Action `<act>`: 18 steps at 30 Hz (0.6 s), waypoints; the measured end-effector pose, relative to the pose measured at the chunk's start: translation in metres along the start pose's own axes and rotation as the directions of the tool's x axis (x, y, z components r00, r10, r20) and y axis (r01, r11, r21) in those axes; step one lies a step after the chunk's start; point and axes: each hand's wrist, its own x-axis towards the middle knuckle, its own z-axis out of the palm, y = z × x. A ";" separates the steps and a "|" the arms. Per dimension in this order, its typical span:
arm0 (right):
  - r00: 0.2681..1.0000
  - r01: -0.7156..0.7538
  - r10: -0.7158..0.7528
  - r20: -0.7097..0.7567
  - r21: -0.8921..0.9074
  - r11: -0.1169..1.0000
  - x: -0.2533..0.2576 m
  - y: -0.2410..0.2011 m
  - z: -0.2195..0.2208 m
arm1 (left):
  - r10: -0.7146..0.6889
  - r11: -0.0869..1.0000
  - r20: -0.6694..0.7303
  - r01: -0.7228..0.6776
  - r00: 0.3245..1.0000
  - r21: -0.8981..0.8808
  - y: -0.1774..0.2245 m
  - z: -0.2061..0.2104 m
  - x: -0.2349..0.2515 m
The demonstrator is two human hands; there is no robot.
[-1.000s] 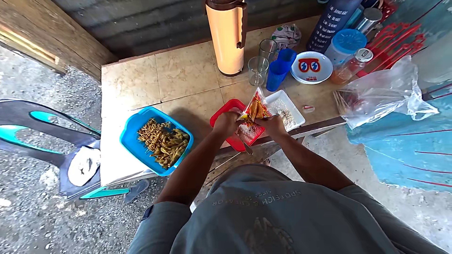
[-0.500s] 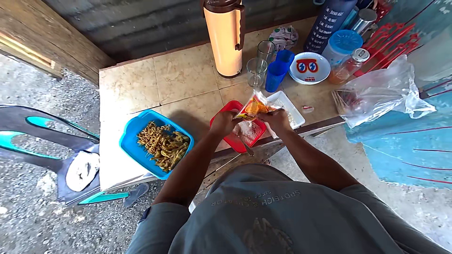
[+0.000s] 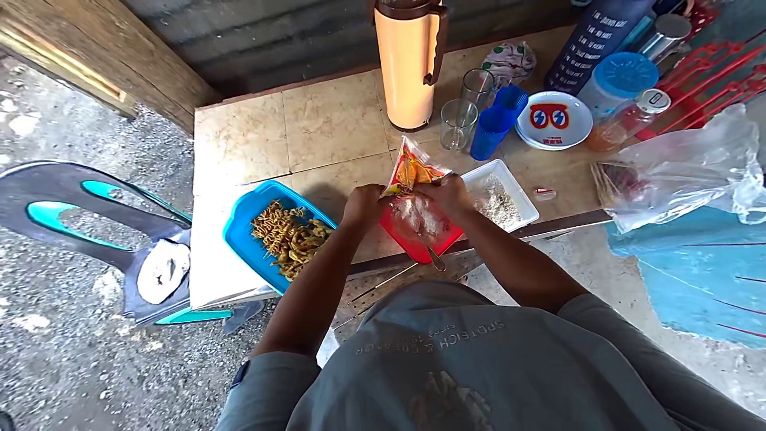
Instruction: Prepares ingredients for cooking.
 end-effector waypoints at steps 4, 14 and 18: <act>0.999 0.036 -0.035 0.002 -0.019 0.999 -0.003 0.006 0.005 | -0.010 0.999 0.017 0.010 1.000 0.032 -0.003 -0.005 -0.005; 0.998 -0.063 0.068 -0.016 0.211 0.976 -0.006 0.003 0.004 | 0.011 1.000 -0.011 -0.011 1.000 0.001 -0.003 -0.008 -0.005; 0.972 -0.224 0.229 0.044 0.445 0.867 -0.011 0.011 0.005 | -0.111 0.964 -0.002 0.107 0.994 -0.241 -0.009 -0.002 0.002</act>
